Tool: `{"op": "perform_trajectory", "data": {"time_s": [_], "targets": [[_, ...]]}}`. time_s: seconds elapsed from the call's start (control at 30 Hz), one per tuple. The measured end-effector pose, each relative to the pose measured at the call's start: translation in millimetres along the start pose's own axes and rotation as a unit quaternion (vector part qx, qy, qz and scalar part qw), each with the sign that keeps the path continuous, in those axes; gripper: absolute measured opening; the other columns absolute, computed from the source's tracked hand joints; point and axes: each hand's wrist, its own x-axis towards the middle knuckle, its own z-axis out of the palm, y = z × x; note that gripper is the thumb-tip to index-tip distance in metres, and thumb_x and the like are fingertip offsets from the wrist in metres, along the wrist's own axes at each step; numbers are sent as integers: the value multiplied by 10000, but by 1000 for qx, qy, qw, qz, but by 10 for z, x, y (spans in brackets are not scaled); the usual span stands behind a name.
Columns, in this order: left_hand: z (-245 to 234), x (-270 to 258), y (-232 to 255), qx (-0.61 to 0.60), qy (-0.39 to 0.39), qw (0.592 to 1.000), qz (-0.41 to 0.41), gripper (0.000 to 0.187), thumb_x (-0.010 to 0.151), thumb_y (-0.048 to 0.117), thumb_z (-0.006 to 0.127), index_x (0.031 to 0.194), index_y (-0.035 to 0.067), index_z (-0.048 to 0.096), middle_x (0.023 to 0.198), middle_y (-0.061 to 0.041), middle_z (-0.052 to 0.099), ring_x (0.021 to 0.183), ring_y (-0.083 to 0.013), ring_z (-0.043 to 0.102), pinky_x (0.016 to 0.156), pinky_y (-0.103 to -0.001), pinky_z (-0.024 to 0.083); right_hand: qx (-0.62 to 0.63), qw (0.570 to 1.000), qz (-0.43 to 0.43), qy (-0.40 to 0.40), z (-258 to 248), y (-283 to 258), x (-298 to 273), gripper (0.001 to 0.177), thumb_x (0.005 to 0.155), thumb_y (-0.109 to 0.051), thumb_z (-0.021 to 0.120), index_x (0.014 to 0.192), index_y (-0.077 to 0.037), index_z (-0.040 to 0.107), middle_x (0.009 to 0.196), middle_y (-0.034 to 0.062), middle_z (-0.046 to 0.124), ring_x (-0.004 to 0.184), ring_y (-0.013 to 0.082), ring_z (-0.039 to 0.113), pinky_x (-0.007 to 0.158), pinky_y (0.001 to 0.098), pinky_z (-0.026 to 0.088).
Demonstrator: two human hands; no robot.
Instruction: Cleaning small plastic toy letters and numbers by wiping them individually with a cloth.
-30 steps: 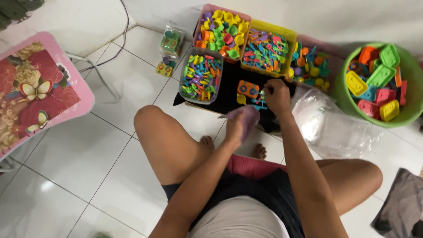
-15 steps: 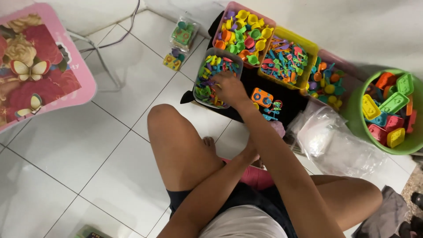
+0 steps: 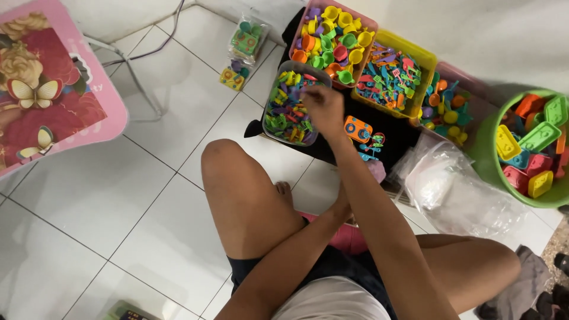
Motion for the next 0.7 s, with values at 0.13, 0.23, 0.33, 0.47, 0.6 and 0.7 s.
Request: {"op": "perform_trajectory", "data": {"time_s": [0.13,0.23,0.33,0.47,0.6,0.7], "targets": [[69,31,-184,-11,2,1000,3,462,920,331,653,1344,162,582,1405,-63,579,1373,-201,489,1169,-388,340,193,977,73,59,-385,-380,-105,114,853,18,788,960,-2,755,801,149,731,712,201,741,684,304,622],[112,133,-203,-18,3,1000,9,477,915,326,659,1358,171,573,1422,-57,569,1388,-195,476,1180,-385,328,252,957,91,113,-838,-333,-377,99,873,45,811,936,41,734,830,170,720,801,261,765,772,398,658],[108,94,-90,67,12,996,57,411,1000,274,533,1299,4,616,1350,-261,589,1346,-348,500,1154,-453,356,59,984,76,147,-1275,-307,-844,107,886,-19,832,955,-35,752,777,122,718,762,158,696,740,308,579],[184,-119,314,-107,-18,992,-64,541,973,496,601,1387,149,576,1491,-76,449,1418,-279,317,1132,-517,278,-180,980,-70,37,-1551,-332,-1430,172,811,-36,788,979,-73,775,961,160,752,980,360,725,896,443,560],[98,-24,160,-108,-87,989,-50,348,934,567,662,906,226,728,818,-15,678,617,-191,629,399,-284,432,-218,961,-168,-35,-1599,-519,-1653,90,885,-101,751,964,-84,792,1039,65,759,963,283,729,861,371,585],[277,-542,534,-138,-130,981,-42,357,934,494,700,903,138,706,894,-55,683,777,-211,615,615,-277,482,-237,945,-225,-18,-1766,-731,-1544,95,890,-17,726,945,-71,781,972,78,758,910,289,726,830,361,594]]}}
